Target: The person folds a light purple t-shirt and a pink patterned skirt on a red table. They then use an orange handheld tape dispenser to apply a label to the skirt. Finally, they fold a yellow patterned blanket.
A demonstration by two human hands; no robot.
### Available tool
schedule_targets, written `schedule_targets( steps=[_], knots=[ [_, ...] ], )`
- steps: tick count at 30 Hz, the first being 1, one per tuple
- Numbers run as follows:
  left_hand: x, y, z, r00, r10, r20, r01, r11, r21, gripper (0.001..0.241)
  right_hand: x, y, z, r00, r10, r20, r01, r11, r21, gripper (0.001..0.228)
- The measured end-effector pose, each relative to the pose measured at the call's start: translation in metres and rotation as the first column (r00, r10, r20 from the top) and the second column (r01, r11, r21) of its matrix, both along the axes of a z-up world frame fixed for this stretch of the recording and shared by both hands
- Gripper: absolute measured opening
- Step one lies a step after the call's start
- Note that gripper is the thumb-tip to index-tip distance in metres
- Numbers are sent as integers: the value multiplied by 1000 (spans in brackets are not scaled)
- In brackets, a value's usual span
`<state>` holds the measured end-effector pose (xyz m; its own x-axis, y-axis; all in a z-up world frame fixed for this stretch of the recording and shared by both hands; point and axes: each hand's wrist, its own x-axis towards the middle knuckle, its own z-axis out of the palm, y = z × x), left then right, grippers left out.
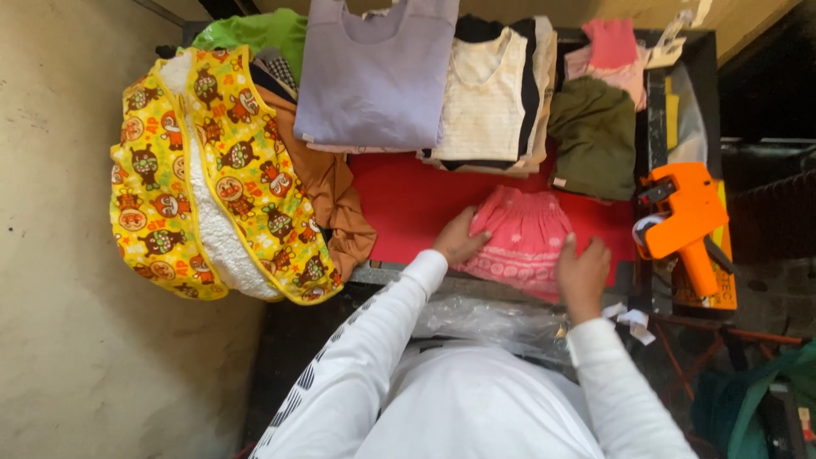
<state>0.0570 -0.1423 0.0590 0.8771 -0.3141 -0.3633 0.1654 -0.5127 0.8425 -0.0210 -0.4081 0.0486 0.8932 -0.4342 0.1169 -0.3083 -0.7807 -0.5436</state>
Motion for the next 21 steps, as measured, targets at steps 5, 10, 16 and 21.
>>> schedule_targets(
  steps=[5, 10, 16, 21],
  knots=[
    [-19, 1, -3, 994, 105, -17, -103, 989, 105, 47, -11, 18, -14, 955, 43, -293, -25, 998, 66, 39],
    [-13, 35, -32, 943, 334, 1, -328, 927, 182, 38, 4, 21, 1, 959, 104, -265, -93, 994, 54, 39],
    [-22, 64, -13, 927, 366, -78, -341, 912, 228, 56, 28, 5, -22, 873, 65, -483, -70, 998, 8, 48],
    [-43, 56, -50, 960, 272, -65, -264, 959, 103, 38, 22, 3, -30, 970, 70, -235, -65, 997, 29, 37]
  ],
)
